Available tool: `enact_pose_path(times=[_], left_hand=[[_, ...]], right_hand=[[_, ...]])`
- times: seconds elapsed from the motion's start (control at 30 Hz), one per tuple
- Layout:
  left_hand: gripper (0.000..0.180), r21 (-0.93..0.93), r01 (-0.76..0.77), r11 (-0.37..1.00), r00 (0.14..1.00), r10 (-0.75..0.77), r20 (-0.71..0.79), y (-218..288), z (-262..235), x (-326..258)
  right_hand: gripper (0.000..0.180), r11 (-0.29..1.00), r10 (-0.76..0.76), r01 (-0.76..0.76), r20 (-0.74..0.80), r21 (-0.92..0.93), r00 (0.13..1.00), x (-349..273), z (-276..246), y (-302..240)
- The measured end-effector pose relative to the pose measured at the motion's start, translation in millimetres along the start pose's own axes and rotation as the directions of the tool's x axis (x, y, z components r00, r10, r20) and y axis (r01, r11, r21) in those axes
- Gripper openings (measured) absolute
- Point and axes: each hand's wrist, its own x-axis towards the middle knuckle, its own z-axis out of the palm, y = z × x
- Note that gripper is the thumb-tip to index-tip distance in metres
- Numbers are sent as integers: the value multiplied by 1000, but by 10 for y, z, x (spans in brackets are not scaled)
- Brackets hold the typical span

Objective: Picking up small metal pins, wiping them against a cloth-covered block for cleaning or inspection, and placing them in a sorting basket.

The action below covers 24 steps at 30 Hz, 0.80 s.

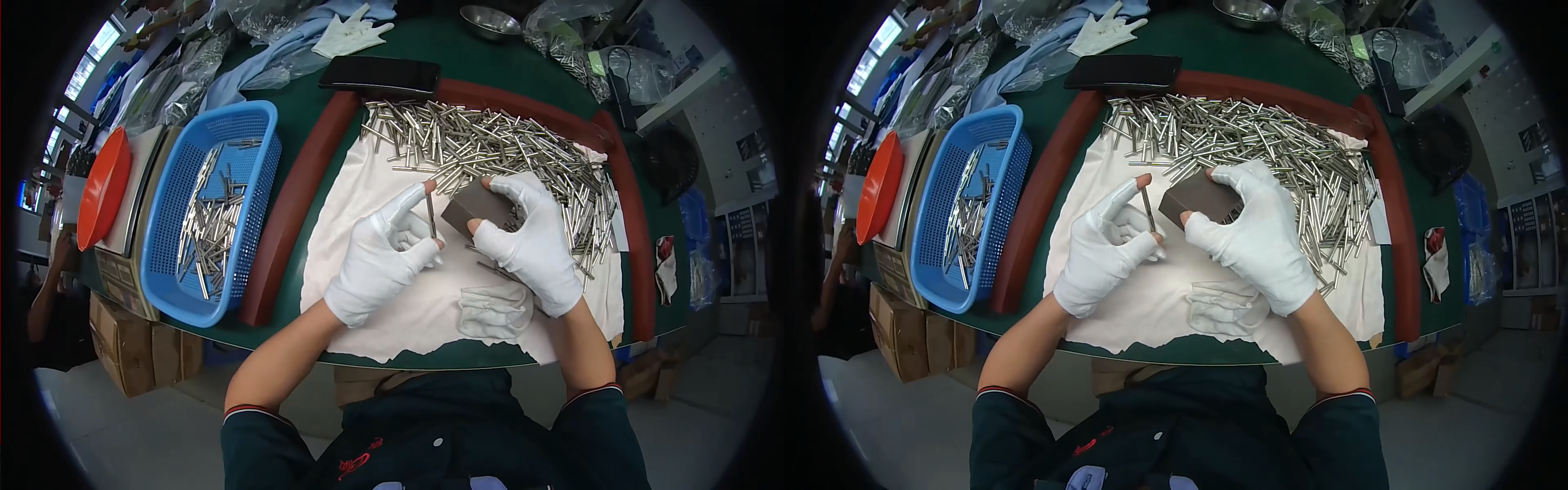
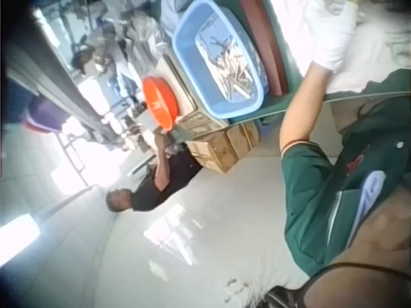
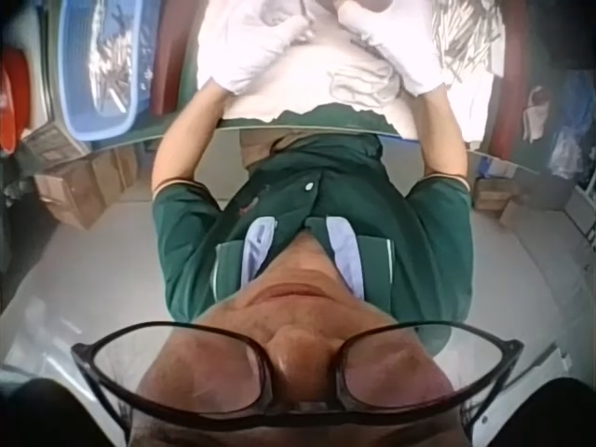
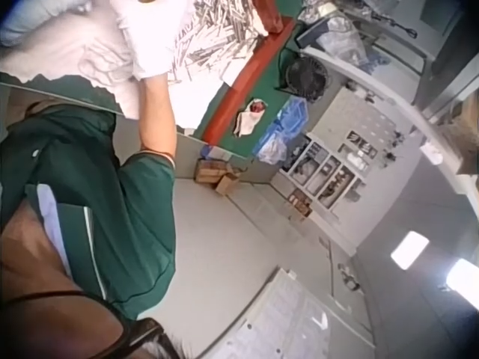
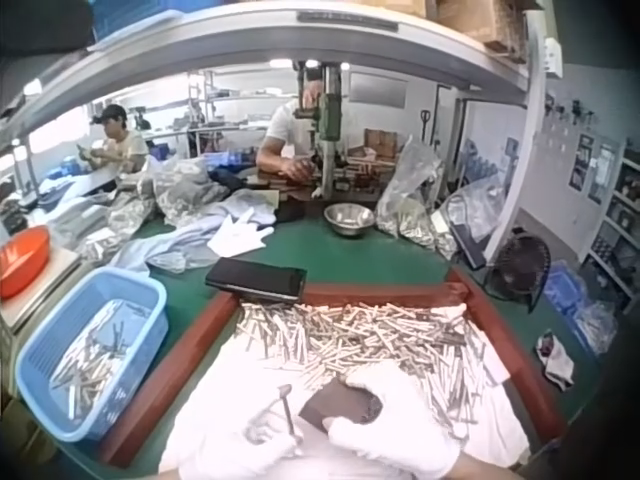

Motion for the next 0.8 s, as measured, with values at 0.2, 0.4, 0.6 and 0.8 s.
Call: enact_pose_path(times=[0.2,0.4,0.6,0.8], left_hand=[[66,-103,36,994,999,-39,-27,11,-17,21],[68,-98,55,994,998,-57,-20,2,-24,22],[66,-77,-4,997,1000,2,-29,-70,8,32],[62,117,-190,975,981,193,-11,-178,-11,18]], right_hand=[[53,997,49,-47,-43,57,998,13,-39,-13],[53,998,48,-48,-2,48,999,-6,-12,-42],[49,995,20,-30,102,97,995,-58,39,-149],[49,992,30,-46,130,116,991,-74,47,-115]])
